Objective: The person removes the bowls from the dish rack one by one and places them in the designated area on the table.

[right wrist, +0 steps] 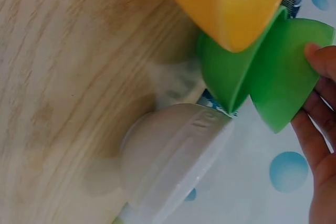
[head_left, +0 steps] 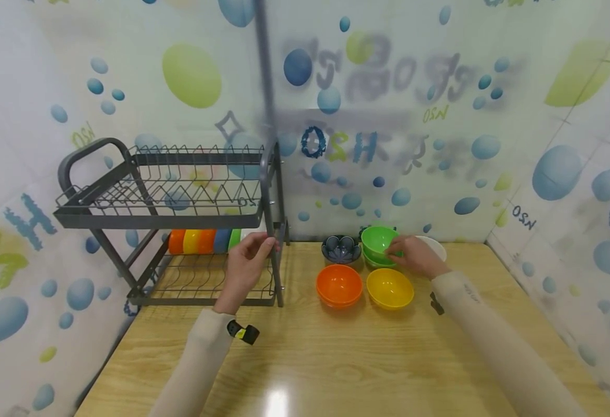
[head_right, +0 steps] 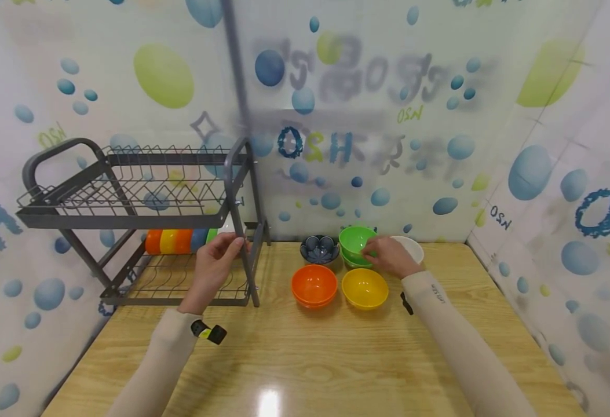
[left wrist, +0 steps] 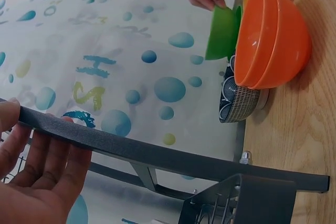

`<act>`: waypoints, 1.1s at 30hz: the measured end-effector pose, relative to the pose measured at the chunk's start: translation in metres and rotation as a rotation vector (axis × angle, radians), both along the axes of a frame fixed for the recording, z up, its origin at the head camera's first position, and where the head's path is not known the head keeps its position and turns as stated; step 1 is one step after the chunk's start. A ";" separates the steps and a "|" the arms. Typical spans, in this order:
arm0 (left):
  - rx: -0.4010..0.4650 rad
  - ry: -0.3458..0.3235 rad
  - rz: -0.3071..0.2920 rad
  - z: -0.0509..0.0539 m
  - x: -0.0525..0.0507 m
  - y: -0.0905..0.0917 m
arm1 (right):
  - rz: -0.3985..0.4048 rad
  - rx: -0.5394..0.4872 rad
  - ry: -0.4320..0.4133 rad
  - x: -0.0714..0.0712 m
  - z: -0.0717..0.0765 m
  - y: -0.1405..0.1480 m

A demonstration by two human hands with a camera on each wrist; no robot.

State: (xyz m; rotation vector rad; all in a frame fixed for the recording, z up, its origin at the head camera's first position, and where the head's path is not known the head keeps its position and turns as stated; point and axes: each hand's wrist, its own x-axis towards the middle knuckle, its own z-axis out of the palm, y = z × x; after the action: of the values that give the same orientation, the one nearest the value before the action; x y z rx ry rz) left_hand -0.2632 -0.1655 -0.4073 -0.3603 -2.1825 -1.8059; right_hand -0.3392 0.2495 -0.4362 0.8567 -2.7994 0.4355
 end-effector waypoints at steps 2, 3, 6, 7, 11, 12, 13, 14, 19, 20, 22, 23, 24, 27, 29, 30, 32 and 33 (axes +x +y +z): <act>-0.002 0.006 0.001 0.001 0.000 0.001 | -0.018 0.007 -0.024 -0.001 -0.003 0.000; -0.001 0.008 0.001 0.001 0.000 0.001 | -0.023 0.011 -0.032 -0.001 -0.004 0.000; 0.004 0.016 -0.003 0.002 0.001 0.001 | -0.020 0.026 -0.034 -0.001 -0.008 0.000; 0.005 0.016 -0.003 0.002 0.001 0.002 | -0.010 0.036 -0.028 -0.001 -0.009 0.000; 0.008 0.015 -0.003 0.001 0.001 0.001 | 0.003 0.054 -0.027 -0.001 -0.013 0.001; 0.010 0.015 -0.004 0.001 0.001 0.001 | 0.004 0.059 -0.030 -0.001 -0.014 0.001; 0.012 0.016 -0.005 0.001 0.001 0.001 | 0.005 0.065 -0.033 -0.001 -0.015 0.001; 0.013 0.016 -0.006 0.001 0.001 0.001 | 0.002 0.069 -0.039 -0.001 -0.017 0.002; 0.015 0.013 -0.011 0.001 0.002 0.001 | 0.014 0.096 -0.034 -0.001 -0.020 0.002; 0.015 0.011 -0.011 0.001 0.002 0.000 | 0.016 0.097 -0.031 -0.001 -0.020 0.002; 0.014 0.009 -0.009 0.001 0.002 0.000 | 0.019 0.092 -0.029 -0.002 -0.021 0.002; 0.015 0.008 -0.009 0.001 0.002 0.000 | 0.020 0.088 -0.029 -0.002 -0.021 0.002; 0.016 0.009 -0.009 0.001 0.002 0.000 | 0.021 0.083 -0.030 -0.002 -0.020 0.002; 0.022 0.015 -0.012 0.001 0.001 0.000 | 0.026 0.072 -0.030 -0.002 -0.020 0.001; 0.028 0.018 -0.015 0.000 0.000 0.000 | 0.025 0.069 -0.033 -0.002 -0.020 0.001; 0.029 0.018 -0.014 0.000 0.000 0.000 | 0.024 0.070 -0.037 -0.003 -0.020 0.000; 0.030 0.020 -0.013 -0.001 -0.001 0.000 | 0.023 0.072 -0.046 -0.003 -0.020 0.000; 0.028 0.017 -0.013 -0.001 0.000 0.000 | 0.018 0.071 -0.056 -0.003 -0.020 0.000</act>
State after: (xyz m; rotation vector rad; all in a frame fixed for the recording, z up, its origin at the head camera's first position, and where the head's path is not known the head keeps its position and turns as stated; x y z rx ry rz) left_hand -0.2637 -0.1656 -0.4083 -0.3829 -2.1459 -1.8317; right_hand -0.3425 0.2498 -0.4557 0.8982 -2.8765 0.3701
